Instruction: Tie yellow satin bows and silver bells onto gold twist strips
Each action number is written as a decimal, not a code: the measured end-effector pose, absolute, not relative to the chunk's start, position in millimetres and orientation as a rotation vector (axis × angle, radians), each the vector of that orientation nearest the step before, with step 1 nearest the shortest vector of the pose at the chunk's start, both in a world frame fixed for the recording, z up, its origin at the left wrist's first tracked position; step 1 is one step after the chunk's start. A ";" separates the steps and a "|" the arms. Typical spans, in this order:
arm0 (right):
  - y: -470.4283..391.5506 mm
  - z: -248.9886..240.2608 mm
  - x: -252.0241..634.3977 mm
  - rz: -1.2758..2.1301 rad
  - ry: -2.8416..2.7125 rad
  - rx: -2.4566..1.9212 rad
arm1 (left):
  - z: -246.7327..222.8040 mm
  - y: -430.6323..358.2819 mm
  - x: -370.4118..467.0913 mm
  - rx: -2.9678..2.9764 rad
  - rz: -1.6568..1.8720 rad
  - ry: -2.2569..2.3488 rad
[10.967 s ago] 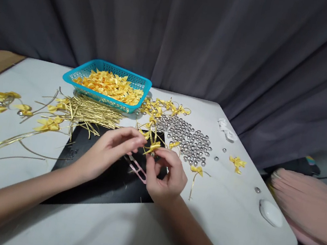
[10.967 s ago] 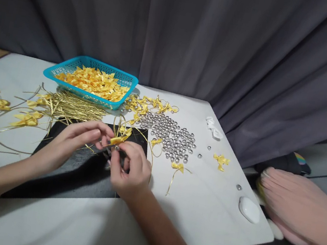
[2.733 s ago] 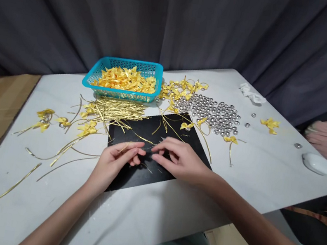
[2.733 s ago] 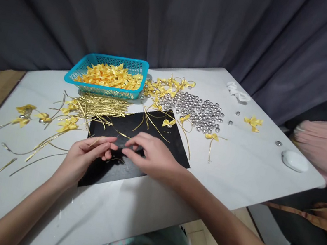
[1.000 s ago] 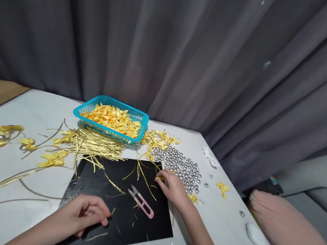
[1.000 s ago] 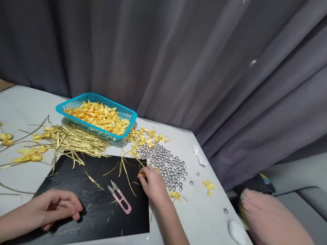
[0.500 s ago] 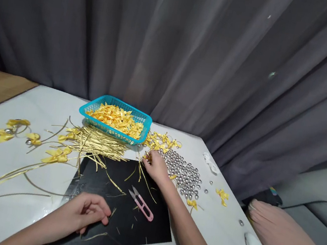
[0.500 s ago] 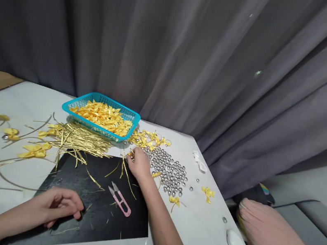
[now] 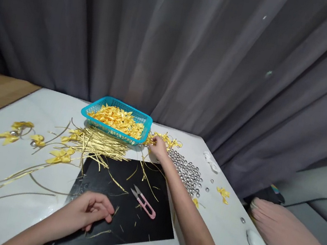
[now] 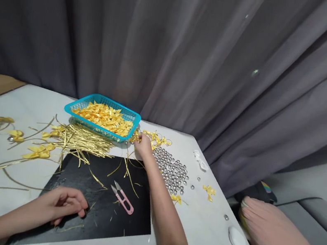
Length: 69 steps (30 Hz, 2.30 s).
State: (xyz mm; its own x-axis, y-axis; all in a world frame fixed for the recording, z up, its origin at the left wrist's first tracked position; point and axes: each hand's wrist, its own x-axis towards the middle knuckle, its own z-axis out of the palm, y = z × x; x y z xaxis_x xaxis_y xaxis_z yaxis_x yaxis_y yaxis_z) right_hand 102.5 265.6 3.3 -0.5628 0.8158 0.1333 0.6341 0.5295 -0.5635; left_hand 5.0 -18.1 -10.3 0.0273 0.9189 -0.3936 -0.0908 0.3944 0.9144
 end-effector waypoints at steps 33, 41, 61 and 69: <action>107.8 14.8 159.2 1.342 -2.205 -0.777 | -25.6 19.2 28.6 1.014 1.492 1.349; 118.9 29.2 175.3 1.099 -2.495 -0.661 | -23.0 20.2 24.8 1.080 1.391 1.334; 106.3 20.1 183.2 0.811 -2.505 -0.560 | -20.7 5.2 31.9 1.214 1.218 1.467; 103.8 12.7 179.7 0.822 -2.474 -0.538 | -22.6 1.1 28.2 1.213 1.316 1.527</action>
